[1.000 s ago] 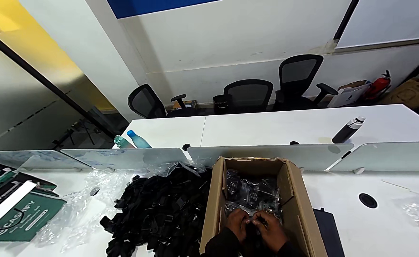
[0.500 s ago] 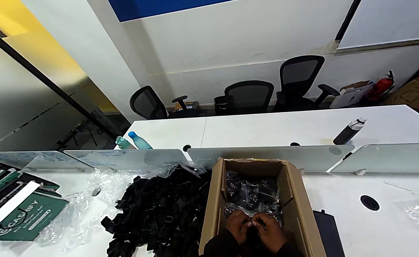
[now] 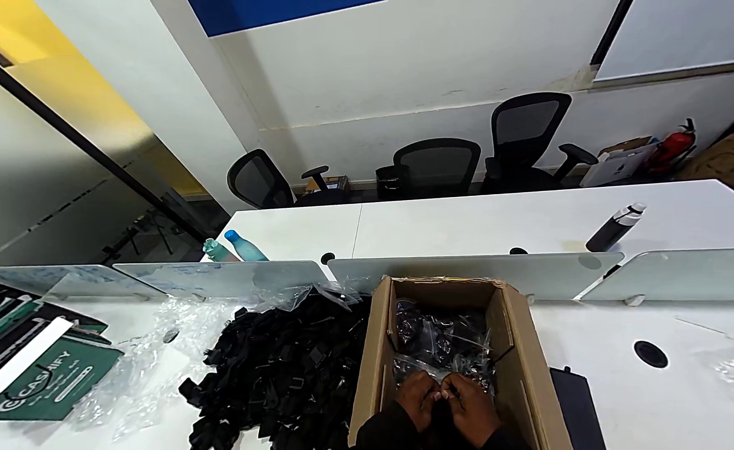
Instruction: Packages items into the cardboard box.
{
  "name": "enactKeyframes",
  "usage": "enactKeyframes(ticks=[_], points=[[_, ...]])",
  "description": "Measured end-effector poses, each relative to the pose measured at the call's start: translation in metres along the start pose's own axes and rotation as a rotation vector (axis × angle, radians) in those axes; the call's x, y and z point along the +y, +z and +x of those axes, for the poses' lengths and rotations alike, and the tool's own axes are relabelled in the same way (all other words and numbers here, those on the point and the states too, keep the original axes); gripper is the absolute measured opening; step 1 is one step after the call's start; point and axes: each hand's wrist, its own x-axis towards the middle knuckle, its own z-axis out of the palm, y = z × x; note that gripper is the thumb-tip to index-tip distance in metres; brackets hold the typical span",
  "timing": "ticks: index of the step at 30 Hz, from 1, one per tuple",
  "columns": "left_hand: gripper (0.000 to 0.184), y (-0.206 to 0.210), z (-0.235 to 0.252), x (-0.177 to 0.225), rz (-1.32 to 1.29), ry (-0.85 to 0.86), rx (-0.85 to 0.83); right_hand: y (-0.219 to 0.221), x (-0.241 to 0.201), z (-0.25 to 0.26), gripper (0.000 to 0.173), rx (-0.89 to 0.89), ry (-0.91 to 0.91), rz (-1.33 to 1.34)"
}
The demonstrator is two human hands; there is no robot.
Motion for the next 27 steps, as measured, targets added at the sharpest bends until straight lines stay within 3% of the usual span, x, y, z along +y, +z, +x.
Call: enactKeyframes(ticks=[7,27], points=[[0.023,-0.0024,0.0004,0.0029,-0.001,-0.031,0.04,0.004,0.0058,0.0003,0.02,0.033,-0.012,0.214],[0.021,0.0049,-0.0006,-0.0047,0.064,0.115,0.186,0.0065,0.007,0.0003,0.014,0.101,-0.051,0.24]])
